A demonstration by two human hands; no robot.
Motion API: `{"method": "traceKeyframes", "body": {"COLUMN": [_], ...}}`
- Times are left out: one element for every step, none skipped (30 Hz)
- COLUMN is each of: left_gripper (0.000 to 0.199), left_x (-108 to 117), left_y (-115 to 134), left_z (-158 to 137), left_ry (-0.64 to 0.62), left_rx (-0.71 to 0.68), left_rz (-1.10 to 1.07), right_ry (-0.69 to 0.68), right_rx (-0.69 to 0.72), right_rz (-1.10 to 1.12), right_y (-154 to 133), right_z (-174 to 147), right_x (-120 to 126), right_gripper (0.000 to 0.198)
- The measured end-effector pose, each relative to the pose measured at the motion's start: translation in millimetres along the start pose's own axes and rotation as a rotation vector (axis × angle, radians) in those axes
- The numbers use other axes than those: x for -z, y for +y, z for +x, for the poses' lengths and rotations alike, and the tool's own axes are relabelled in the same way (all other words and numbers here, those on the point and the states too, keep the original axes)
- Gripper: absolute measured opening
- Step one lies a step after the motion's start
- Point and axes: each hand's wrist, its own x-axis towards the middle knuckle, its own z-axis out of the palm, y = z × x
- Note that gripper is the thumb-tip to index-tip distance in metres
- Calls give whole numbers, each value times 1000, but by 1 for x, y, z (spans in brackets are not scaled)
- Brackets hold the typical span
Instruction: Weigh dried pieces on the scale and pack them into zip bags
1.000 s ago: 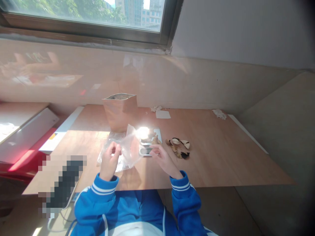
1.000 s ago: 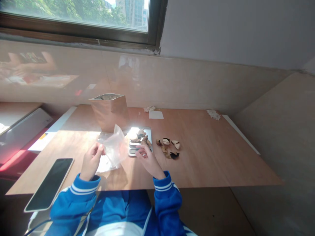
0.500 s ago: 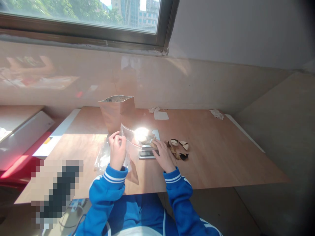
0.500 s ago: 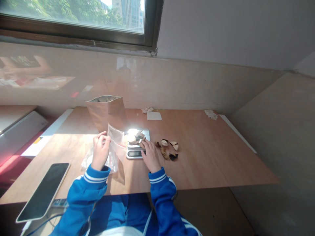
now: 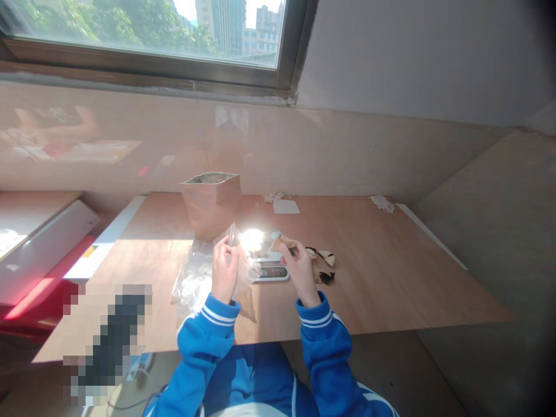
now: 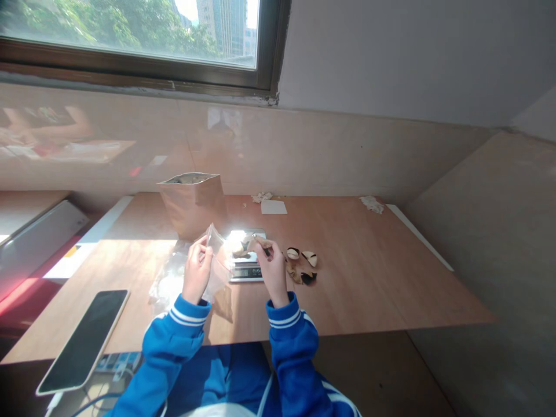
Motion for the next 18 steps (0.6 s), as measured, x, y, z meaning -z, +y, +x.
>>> {"method": "traceKeyframes", "body": {"left_gripper": [21,21,21,21,22,22,23,24,24,24,24,24,25,25,26,27,28,29], "left_x": [-1,-2,-2,-2,-2,-1,0,2,3,5,6,8,10,11,12,13,15,16], "left_y": [0,1,1,2,2,3,3,3,3,2,1,-1,-2,-3,-4,-5,-6,-6], "left_z": [-2,-3,-5,-6,-7,-8,-9,-10,-10,-10,-10,-11,-11,-11,-11,-11,-11,-11], "left_ry": [-5,-10,-15,-20,-20,-16,-7,3,10,13,13,12,15,20,25,32,38,43], "left_rx": [-28,-57,-83,-103,-113,-112,-104,-91,-74,-55,-36,-18,-3,8,14,15,14,12], "left_rz": [3,6,8,5,-2,-15,-32,-52,-72,-91,-109,-123,-133,-138,-139,-138,-135,-129], "right_ry": [-30,-63,-100,-137,-167,-184,-183,-165,-138,-116,-113,-135,-173,-218,-257,-283,-293,-292], "right_rx": [2,23,56,92,123,144,161,181,209,248,296,350,403,449,485,508,519,522], "right_rz": [36,33,-5,-66,-134,-196,-245,-278,-307,-347,-406,-478,-553,-624,-686,-736,-777,-813], "right_y": [-11,-21,-31,-39,-44,-47,-47,-44,-38,-30,-21,-11,0,11,21,31,38,45], "right_z": [0,-1,-1,-2,-3,-3,-3,-1,0,2,4,6,7,7,7,7,7,7], "right_x": [-3,-7,-10,-12,-13,-13,-12,-11,-10,-8,-8,-8,-9,-11,-15,-19,-23,-27], "right_gripper": [33,33,32,30,28,26,25,26,27,28,28,28,28,29,31,33,34,33]}}
